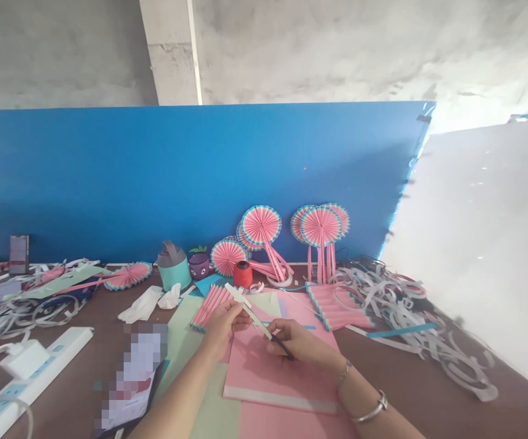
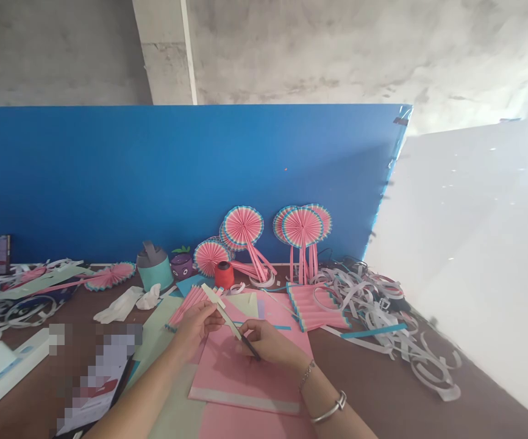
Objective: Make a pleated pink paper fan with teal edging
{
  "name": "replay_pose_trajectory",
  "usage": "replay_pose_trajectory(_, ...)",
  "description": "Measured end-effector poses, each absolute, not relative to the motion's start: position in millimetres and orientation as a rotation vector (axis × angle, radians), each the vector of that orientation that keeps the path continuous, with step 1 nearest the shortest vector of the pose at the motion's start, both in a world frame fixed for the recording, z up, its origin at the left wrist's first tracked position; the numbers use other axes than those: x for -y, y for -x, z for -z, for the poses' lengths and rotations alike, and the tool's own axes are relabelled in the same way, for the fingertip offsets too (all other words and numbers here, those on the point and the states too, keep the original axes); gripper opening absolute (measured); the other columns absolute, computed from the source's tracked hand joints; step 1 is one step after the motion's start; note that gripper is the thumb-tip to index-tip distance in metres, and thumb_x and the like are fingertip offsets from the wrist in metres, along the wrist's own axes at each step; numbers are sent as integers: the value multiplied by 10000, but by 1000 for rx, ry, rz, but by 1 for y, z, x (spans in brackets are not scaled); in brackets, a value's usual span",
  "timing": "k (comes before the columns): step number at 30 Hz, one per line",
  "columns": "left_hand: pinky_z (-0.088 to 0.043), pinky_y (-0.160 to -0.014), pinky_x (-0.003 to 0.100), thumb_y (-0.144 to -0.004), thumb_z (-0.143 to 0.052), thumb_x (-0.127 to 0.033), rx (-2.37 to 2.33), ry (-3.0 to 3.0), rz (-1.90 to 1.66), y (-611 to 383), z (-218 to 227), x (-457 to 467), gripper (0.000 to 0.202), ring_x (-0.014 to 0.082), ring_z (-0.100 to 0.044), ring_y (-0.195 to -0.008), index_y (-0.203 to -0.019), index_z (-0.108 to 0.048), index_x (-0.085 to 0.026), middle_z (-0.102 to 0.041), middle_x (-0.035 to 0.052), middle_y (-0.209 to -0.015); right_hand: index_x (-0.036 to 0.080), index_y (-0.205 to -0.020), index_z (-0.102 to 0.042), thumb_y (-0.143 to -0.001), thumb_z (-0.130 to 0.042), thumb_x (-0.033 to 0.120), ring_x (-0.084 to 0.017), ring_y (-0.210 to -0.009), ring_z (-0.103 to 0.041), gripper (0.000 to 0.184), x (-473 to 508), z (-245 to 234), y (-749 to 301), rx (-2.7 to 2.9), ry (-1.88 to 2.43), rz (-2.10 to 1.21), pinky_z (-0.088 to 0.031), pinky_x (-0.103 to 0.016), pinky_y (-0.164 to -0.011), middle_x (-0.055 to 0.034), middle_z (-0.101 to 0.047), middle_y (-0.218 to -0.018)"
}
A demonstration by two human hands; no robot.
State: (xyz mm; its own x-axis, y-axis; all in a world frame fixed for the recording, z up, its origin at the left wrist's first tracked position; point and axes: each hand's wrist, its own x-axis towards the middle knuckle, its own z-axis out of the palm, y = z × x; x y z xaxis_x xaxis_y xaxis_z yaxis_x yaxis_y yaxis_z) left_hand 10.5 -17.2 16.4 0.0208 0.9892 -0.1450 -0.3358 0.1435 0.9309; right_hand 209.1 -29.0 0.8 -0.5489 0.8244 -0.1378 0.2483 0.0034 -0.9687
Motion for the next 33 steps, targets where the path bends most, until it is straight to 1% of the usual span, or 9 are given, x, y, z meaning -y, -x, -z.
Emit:
replay_pose_trajectory(4, -503, -497, 181, -667, -722, -309, -1020, -855, -1246, -11, -16, 18, 211, 119, -652, -524, -658, -581, -153, -653, 6, -578, 181, -824, -532, -709, -698, 416, -60, -444, -456, 309, 30, -1, -210, 1817, 1093, -1567, -302, -170, -424, 73, -510, -543)
replay_pose_trajectory(12, -503, -509, 179, -653, -724, -346, -998, -882, -1239, -10, -13, 17, 241, 115, -652, -534, -678, -584, -151, -666, 10, -592, 184, -837, -538, -706, -699, 396, -66, -450, -464, 297, 28, 1, -209, 1824, 1107, -1566, -301, -173, -426, 68, -526, -544)
replay_pose_trajectory(16, -504, -508, 181, -647, -731, -352, -970, -905, -1203, -11, -12, 18, 255, 119, -655, -548, -675, -580, -148, -682, 27, -619, 187, -827, -523, -719, -685, 371, -60, -438, -446, 267, 30, 0, -207, 1804, 1080, -1583, -305, -174, -425, 77, -504, -539)
replay_pose_trajectory(22, -501, -488, 174, -650, -737, -340, -958, -901, -1169, -16, -9, 21, 258, 117, -657, -533, -661, -555, -158, -667, 6, -593, 184, -841, -537, -737, -645, 287, -54, -429, -419, 182, 31, 0, -207, 1800, 1057, -1559, -282, -174, -417, 76, -502, -536)
replay_pose_trajectory(26, -505, -500, 172, -660, -732, -348, -952, -905, -1170, -16, -9, 22, 260, 113, -658, -540, -670, -557, -156, -664, 1, -594, 187, -842, -529, -747, -632, 288, -54, -425, -410, 173, 31, 0, -206, 1808, 1047, -1557, -259, -175, -411, 76, -498, -534)
replay_pose_trajectory(33, -503, -503, 172, -668, -726, -345, -954, -904, -1172, -15, -8, 20, 255, 110, -655, -542, -684, -554, -158, -664, -1, -600, 187, -842, -535, -730, -632, 279, -69, -448, -459, 174, 30, 3, -207, 1812, 1084, -1538, -303, -176, -423, 67, -528, -549)
